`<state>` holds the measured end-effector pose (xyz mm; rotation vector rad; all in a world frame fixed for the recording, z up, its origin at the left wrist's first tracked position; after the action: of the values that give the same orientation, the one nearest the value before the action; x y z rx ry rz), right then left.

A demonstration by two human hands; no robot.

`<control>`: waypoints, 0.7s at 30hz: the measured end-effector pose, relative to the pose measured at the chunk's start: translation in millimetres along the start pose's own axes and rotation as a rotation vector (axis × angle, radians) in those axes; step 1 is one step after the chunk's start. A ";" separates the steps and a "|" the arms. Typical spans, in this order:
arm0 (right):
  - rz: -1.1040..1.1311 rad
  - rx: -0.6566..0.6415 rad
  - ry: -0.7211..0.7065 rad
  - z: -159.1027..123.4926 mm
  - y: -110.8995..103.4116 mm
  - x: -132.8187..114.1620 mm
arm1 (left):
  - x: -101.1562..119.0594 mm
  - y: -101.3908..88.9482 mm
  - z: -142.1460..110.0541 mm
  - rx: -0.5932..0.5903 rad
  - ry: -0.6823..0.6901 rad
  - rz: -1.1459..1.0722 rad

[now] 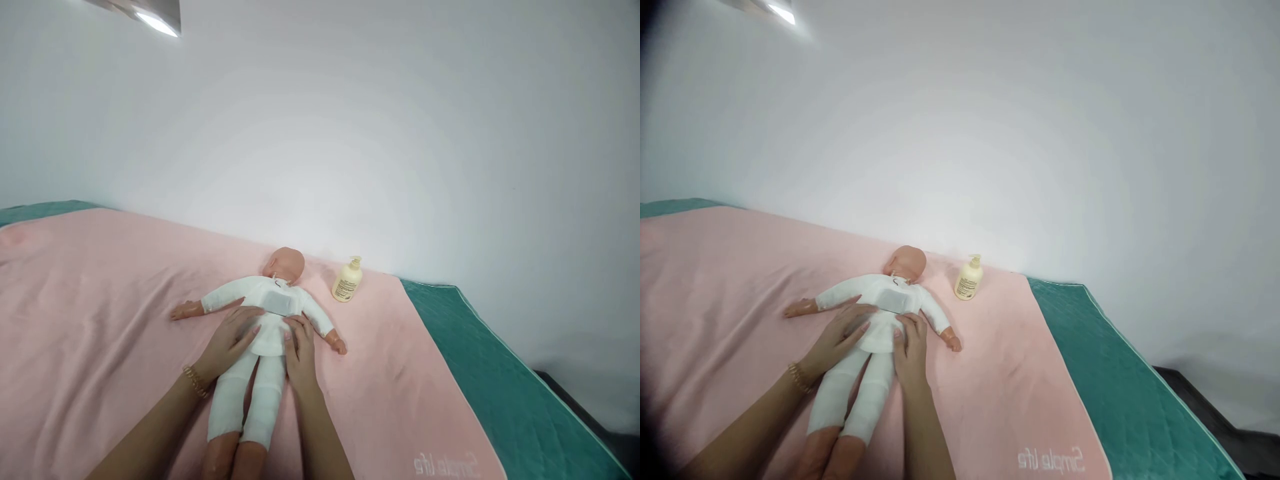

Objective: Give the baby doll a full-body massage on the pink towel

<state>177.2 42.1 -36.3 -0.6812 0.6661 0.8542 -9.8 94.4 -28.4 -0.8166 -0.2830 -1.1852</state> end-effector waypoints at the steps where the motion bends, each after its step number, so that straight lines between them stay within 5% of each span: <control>1: -0.009 0.002 -0.001 0.0 0.0 0.5 | -0.4 -0.1 -0.5 0.008 0.000 0.007; 13: -0.093 -0.053 0.025 2.3 6.9 4.0 | -2.8 3.4 6.9 -0.121 -0.062 -0.001; 21: 0.116 0.219 0.084 60.6 6.6 0.9 | -0.8 4.8 42.4 0.050 -0.200 -0.107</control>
<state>186.9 91.5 -2.1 -0.4865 0.8676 0.8476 3.2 125.1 -1.7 -0.8866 -0.5243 -1.1925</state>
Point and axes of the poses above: each hand's wrist, its own z-axis towards the middle knuckle, its own y-axis out of the palm, x = y × z, the point moved 2 cm from there along z, towards the middle knuckle, and after that the axes turned 10 degrees about x, right-handed, at the moved point
